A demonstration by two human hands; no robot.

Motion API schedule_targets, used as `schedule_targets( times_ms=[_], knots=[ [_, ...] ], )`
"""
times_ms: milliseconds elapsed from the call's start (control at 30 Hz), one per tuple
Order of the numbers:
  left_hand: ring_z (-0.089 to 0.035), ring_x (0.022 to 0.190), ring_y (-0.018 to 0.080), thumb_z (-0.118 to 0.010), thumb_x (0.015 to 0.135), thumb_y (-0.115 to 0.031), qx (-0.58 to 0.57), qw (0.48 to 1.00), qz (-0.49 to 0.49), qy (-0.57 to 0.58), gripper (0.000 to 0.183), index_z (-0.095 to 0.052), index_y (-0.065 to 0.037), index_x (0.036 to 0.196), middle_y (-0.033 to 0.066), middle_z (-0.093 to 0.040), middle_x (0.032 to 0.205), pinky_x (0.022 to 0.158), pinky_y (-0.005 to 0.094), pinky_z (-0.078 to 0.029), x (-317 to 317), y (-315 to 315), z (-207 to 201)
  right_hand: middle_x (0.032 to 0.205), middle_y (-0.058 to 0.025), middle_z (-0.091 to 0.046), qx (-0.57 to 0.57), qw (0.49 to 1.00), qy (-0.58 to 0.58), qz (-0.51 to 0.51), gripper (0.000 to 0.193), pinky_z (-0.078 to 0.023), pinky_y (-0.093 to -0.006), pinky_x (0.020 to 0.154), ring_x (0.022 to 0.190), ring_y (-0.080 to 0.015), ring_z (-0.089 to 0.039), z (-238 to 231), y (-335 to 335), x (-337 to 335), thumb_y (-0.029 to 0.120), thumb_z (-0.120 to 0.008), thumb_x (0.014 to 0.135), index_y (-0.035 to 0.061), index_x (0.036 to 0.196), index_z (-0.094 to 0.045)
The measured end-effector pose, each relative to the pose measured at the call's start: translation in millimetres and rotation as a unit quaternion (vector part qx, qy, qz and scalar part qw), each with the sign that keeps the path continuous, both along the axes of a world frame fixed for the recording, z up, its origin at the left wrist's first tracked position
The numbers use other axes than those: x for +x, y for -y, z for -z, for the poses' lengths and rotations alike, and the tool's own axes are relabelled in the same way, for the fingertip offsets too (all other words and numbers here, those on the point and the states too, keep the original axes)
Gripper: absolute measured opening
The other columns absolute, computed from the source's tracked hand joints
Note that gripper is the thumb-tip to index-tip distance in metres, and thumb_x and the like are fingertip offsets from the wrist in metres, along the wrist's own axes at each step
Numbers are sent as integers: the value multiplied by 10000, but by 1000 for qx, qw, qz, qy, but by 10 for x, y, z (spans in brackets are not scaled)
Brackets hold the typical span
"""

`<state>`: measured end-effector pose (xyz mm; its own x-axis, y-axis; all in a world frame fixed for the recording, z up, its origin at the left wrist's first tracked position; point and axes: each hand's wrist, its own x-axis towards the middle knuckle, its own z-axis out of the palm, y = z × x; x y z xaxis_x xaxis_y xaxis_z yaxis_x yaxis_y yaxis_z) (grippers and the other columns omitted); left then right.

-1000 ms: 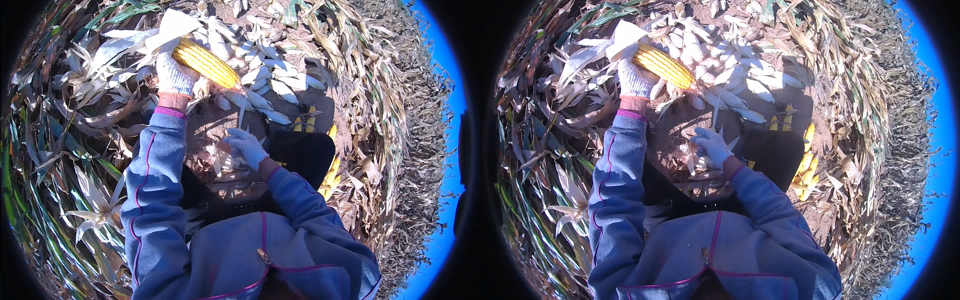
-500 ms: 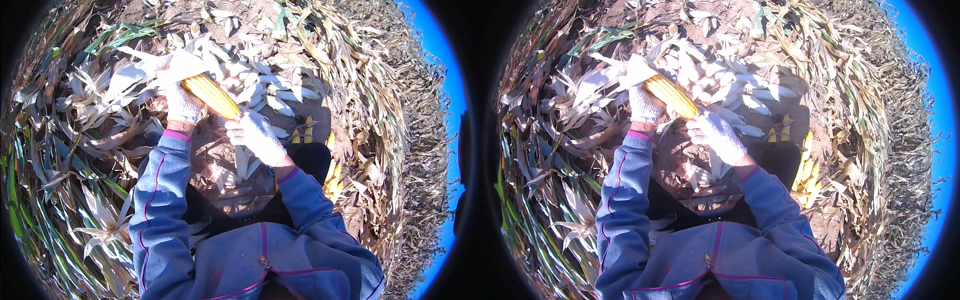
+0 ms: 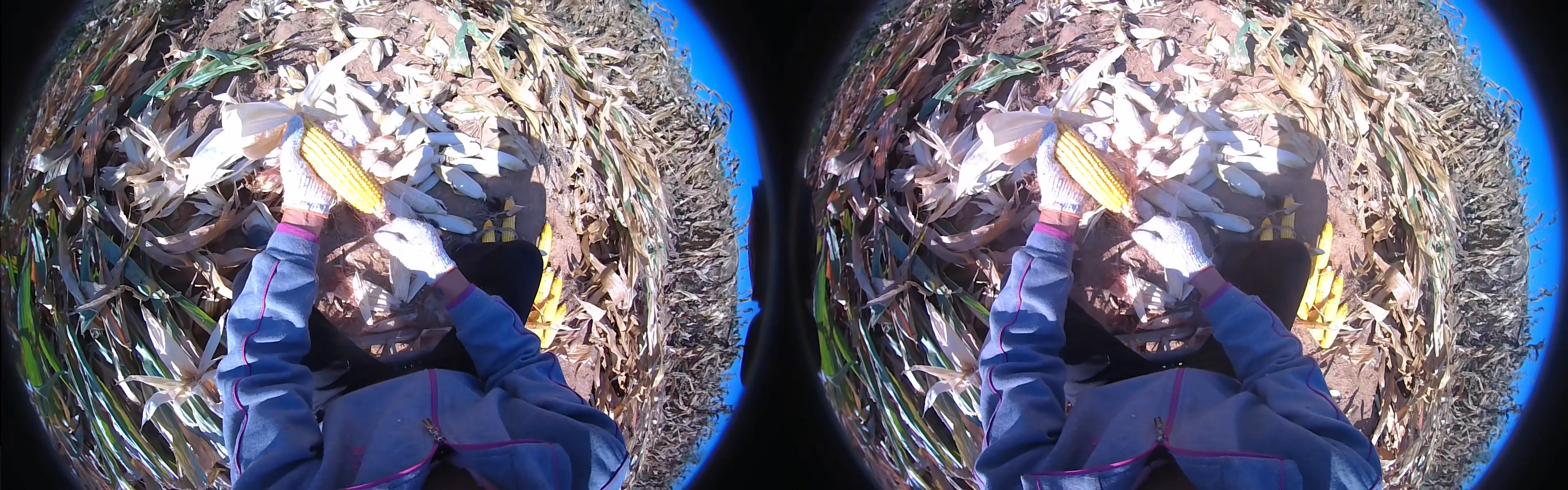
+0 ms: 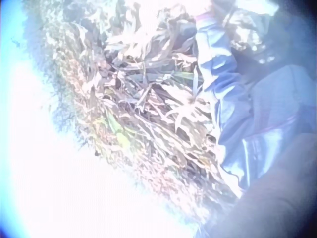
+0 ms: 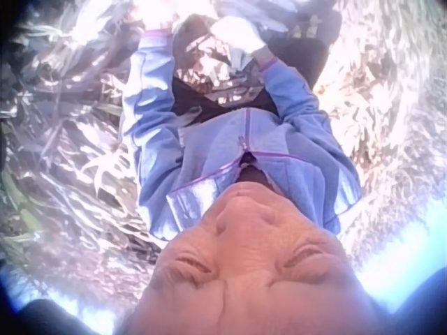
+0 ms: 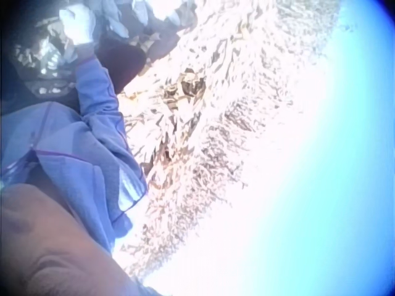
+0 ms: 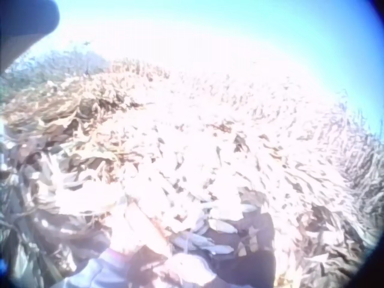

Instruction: The person sits on the ground in a cornfield and repeatedly shucks corn cobs by hand, removing the husks and placing the cleaned cobs into a pile nearby.

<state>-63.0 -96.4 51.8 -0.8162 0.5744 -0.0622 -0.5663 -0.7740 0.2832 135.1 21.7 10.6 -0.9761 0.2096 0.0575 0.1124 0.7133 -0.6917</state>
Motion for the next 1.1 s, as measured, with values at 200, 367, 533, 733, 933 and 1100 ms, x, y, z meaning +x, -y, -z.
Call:
schedule_targets(
  times_ms=[200, 367, 533, 733, 933, 1100],
  knots=[
    [-628, 890, 235, -597, 912, -384, 17, 999, 41, -30, 315, -573, -113, 1070, 70, -623, 987, 775, 410, -557, 38, -6, -64, 1091, -142, -655, -151, 979, 130, -41, 397, -506, -411, 843, 954, -329, -637, 558, 49, 276, 325, -574, 928, 41, 1204, -592],
    [-628, 900, 230, -575, 930, -336, 26, 997, 62, -29, 304, -575, -112, 1137, 83, -630, 1015, 790, 391, -546, 7, -20, 127, 1138, -123, -629, -398, 912, 104, -18, 448, -539, -353, 825, 966, -244, -645, -175, -8, -111, 262, -627, 914, 15, 1276, -534],
    [-616, 960, 257, -568, 928, -319, -125, 969, 43, -210, 358, -549, -65, 1180, 103, -622, 1046, 870, 427, -518, 131, -126, 449, 1158, -75, -587, -494, 869, 22, -20, 700, -515, -287, 822, 986, -112, -586, -540, 171, -232, 133, -687, 859, 30, 1448, -323],
    [-611, 1012, 265, -630, 901, -172, -12, 983, 146, -115, 349, -554, 18, 1183, 150, -617, 1095, 936, 440, -503, 236, -45, 170, 1146, -166, -599, -214, 974, -50, 57, 695, -478, -379, 895, 1062, -278, -601, 37, 103, -93, 311, -753, 801, 15, 1330, -413],
    [-641, 890, 182, -635, 918, -182, -121, 977, 84, -157, 250, -629, 0, 1088, 73, -657, 974, 846, 328, -524, 243, -135, 243, 1254, -204, -548, -168, 981, 28, 93, 732, -447, -362, 960, 1137, -291, -569, 32, 96, -20, 319, -740, 815, 1, 1370, -384],
    [-646, 855, 166, -614, 937, -205, -136, 973, 129, -131, 246, -631, -9, 1085, 58, -658, 958, 785, 317, -537, 388, -258, 275, 1332, -167, -509, -370, 908, -192, 40, 671, -438, -360, 999, 1181, -237, -543, 7, 8, -143, 184, -707, 852, 1, 1397, -360]
  ],
)
